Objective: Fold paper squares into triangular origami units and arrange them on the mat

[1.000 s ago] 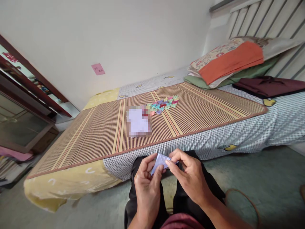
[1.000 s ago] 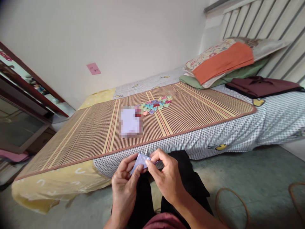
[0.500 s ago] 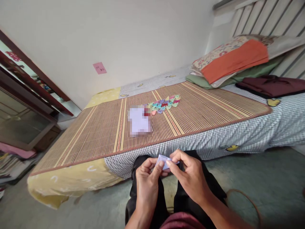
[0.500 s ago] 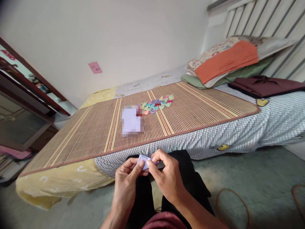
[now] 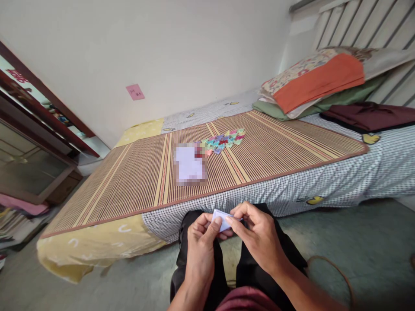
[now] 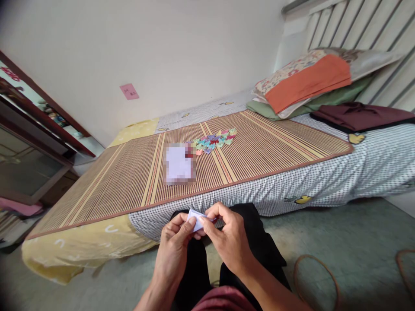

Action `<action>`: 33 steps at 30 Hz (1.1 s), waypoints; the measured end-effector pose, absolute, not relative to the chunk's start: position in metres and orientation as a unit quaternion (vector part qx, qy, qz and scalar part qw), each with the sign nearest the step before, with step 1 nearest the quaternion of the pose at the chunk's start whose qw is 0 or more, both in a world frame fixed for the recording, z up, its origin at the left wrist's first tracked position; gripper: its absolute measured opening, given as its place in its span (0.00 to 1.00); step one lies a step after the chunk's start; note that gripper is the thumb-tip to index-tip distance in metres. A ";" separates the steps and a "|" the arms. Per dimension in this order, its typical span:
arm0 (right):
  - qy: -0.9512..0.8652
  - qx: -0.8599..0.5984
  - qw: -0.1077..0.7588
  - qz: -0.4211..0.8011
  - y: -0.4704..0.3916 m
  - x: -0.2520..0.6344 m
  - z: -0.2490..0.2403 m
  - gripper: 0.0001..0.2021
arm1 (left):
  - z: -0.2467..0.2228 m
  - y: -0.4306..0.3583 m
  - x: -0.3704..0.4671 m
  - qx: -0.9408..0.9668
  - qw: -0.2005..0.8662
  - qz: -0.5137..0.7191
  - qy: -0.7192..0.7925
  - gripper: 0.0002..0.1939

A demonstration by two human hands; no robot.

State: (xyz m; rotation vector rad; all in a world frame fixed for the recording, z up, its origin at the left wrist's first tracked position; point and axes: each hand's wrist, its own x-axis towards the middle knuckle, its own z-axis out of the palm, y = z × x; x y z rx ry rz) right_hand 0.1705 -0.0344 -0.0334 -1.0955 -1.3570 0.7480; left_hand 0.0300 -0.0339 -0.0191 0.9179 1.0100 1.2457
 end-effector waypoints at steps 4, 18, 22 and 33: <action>-0.559 -0.468 0.598 0.333 -0.033 0.169 -0.035 0.10 | -0.023 -0.034 0.029 0.393 0.597 0.544 0.439 0.13; -0.602 -0.457 0.500 0.423 -0.034 0.174 -0.026 0.16 | -0.026 -0.034 0.025 0.388 0.588 0.558 0.438 0.14; -0.592 -0.463 0.493 0.438 -0.035 0.174 -0.029 0.16 | -0.029 -0.035 0.025 0.390 0.592 0.555 0.435 0.14; -0.597 -0.469 0.499 0.418 -0.035 0.179 -0.027 0.22 | -0.027 -0.038 0.026 0.443 0.535 0.560 0.451 0.15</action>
